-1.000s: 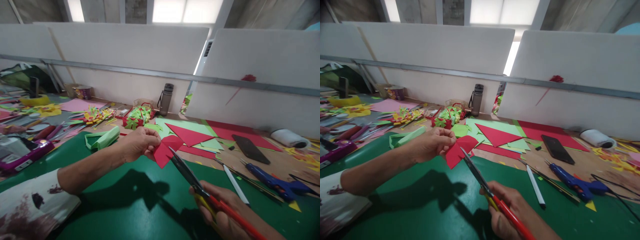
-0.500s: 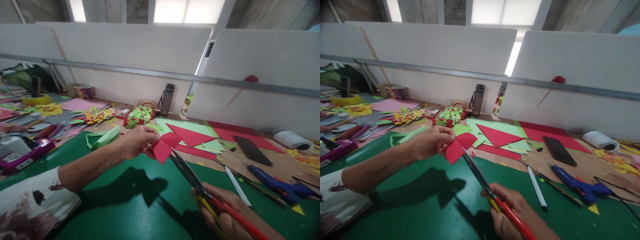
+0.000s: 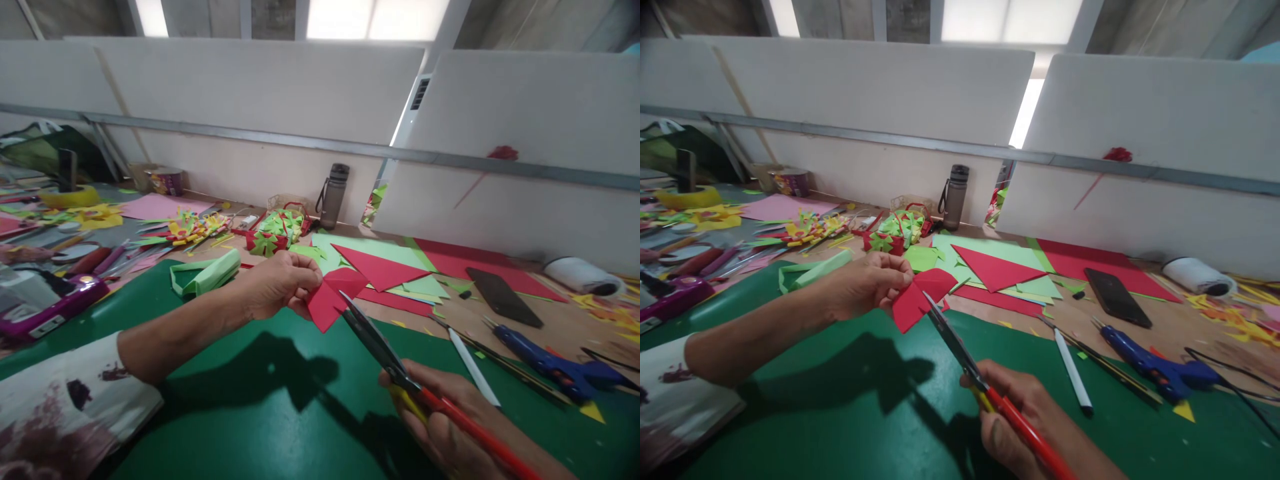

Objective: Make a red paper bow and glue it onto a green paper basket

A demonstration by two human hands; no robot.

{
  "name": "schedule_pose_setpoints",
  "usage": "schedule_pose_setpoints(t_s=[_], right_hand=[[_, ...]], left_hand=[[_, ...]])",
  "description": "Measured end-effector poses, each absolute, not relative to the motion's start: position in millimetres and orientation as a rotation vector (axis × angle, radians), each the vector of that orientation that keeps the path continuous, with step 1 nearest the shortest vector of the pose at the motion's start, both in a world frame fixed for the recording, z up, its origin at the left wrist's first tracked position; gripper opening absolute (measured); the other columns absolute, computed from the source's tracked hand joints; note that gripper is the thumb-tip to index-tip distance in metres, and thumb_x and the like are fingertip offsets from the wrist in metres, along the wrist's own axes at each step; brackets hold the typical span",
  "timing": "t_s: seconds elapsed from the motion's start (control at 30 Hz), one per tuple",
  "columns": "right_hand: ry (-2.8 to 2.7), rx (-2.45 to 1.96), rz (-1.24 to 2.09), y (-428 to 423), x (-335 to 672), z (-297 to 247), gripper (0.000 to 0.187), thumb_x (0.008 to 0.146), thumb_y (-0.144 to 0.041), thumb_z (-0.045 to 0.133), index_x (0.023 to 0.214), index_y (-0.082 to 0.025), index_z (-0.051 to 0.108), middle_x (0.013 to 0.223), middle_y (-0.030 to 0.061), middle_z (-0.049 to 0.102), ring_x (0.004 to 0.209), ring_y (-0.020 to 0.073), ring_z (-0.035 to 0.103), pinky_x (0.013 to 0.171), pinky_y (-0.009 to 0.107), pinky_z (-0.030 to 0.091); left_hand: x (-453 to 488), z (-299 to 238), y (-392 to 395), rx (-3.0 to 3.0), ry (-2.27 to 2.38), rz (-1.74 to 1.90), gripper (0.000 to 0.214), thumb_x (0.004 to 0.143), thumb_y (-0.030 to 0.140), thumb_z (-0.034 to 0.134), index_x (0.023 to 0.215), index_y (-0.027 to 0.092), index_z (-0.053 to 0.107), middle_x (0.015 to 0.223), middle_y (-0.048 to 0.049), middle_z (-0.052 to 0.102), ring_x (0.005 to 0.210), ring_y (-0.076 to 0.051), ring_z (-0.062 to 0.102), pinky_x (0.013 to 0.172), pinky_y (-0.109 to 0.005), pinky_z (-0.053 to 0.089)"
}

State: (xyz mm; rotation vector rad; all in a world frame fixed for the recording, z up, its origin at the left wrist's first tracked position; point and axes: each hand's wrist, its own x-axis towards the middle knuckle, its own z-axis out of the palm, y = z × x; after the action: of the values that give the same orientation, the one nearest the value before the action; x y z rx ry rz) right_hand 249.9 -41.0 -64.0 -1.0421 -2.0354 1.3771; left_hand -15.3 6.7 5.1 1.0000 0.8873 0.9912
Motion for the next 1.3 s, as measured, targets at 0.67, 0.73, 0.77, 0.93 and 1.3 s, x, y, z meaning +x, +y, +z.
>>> schedule_pose_setpoints(t_s=[0.67,0.73,0.77,0.93,1.3], right_hand=[[-2.106,-1.080,1.130,-54.2,239.5,-38.5,0.060,0.081,-0.072,0.041,0.094,-0.020,0.066,0.055,-0.0008,0.047,0.045,0.0111,0.038,0.042,0.024,0.034],[-2.138,-1.111,1.053,-54.7,240.4,-38.9,0.054,0.081,-0.069,0.043,0.091,-0.021,0.068,0.057,0.0010,0.049,0.047,0.0131,0.042,0.045,0.025,0.037],[-2.158,-1.125,1.018,-54.6,241.1,-38.8,0.051,0.081,-0.066,0.045,0.090,-0.022,0.068,0.059,0.0017,0.051,0.049,0.0141,0.043,0.046,0.026,0.038],[-2.201,-1.163,1.028,-49.9,243.5,-40.2,0.041,0.083,-0.059,0.048,0.093,-0.024,0.067,0.057,-0.0004,0.046,0.048,0.0130,0.039,0.045,0.024,0.034],[-2.132,-1.181,1.083,-53.2,241.9,-41.5,0.035,0.082,-0.055,0.051,0.083,-0.024,0.065,0.055,-0.0013,0.043,0.047,0.0123,0.036,0.042,0.024,0.034]], left_hand=[[-15.9,-0.2,9.7,1.064,0.924,0.982,0.010,0.058,0.007,0.060,0.056,0.013,0.053,0.045,0.0055,0.045,0.038,-0.003,0.038,0.035,-0.013,0.034],[-15.4,0.0,9.1,1.068,0.929,0.980,0.010,0.058,0.007,0.060,0.056,0.013,0.052,0.045,0.0053,0.044,0.038,-0.003,0.037,0.035,-0.013,0.033],[-15.2,0.2,8.7,1.069,0.932,0.981,0.010,0.057,0.007,0.060,0.055,0.013,0.052,0.045,0.0053,0.044,0.039,-0.003,0.037,0.035,-0.013,0.032],[-15.5,-0.5,7.6,1.074,0.928,0.986,0.011,0.056,0.008,0.060,0.055,0.014,0.051,0.045,0.0058,0.042,0.039,-0.003,0.033,0.035,-0.014,0.029],[-13.6,-3.8,9.3,1.052,0.924,0.984,0.011,0.057,0.009,0.061,0.058,0.014,0.052,0.044,0.0064,0.042,0.038,-0.003,0.034,0.037,-0.015,0.032]])
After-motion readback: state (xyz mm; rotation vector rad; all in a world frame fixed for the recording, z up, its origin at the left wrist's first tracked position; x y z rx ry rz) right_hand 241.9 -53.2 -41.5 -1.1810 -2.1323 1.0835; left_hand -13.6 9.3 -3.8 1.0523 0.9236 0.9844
